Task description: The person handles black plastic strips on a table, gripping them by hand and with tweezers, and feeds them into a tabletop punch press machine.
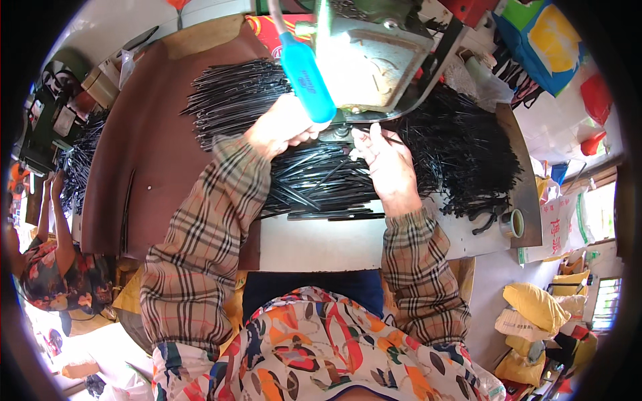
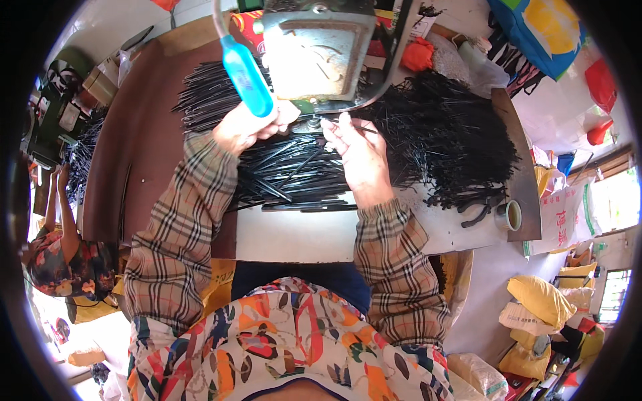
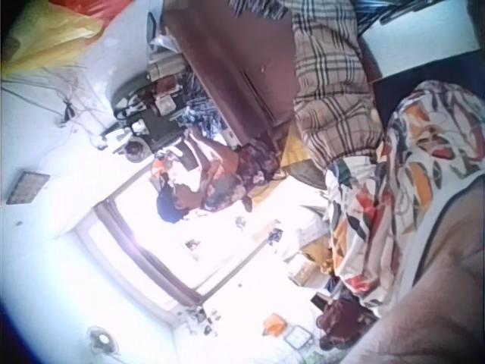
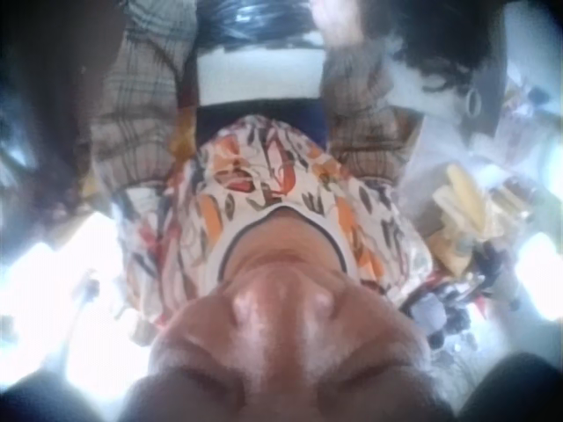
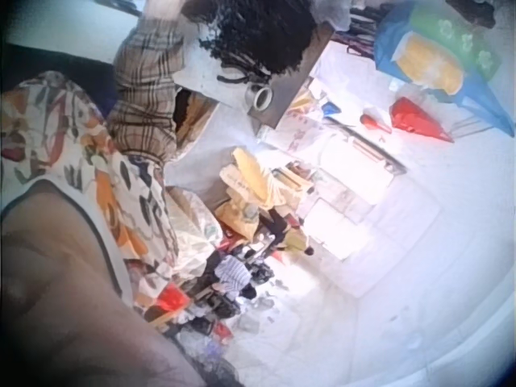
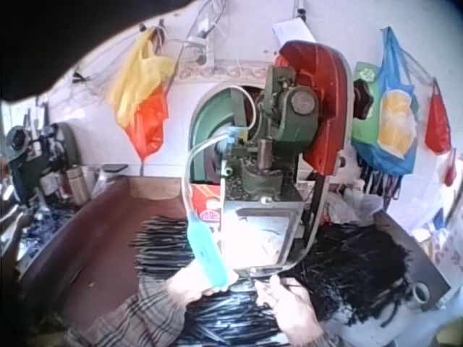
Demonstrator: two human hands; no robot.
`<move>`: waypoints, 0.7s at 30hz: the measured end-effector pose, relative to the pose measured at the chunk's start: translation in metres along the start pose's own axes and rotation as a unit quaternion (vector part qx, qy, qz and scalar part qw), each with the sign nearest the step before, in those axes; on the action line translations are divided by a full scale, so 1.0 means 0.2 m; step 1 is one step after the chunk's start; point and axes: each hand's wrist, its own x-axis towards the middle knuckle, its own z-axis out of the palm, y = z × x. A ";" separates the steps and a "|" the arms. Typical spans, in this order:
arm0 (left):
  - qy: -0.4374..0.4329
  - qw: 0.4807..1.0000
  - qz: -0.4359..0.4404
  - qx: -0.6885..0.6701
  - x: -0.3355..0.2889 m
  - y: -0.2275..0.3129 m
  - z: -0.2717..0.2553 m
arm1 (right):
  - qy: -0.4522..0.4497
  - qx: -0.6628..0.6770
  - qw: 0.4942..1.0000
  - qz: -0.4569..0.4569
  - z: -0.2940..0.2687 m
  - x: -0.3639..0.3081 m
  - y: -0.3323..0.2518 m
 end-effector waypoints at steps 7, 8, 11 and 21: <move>0.094 0.961 0.123 0.231 -0.26 0.00 0.25 | -0.107 0.012 0.991 0.083 -0.10 -0.27 -0.26; 0.111 0.923 0.231 0.288 -0.27 0.00 0.30 | -0.128 -0.001 0.989 0.074 -0.14 -0.27 -0.27; 0.133 0.833 0.337 0.419 -0.28 -0.02 0.38 | -0.155 -0.157 0.975 0.014 -0.21 -0.30 -0.36; 0.110 0.749 0.434 0.488 -0.25 -0.08 0.46 | -0.179 -0.318 0.924 -0.115 -0.35 -0.29 -0.42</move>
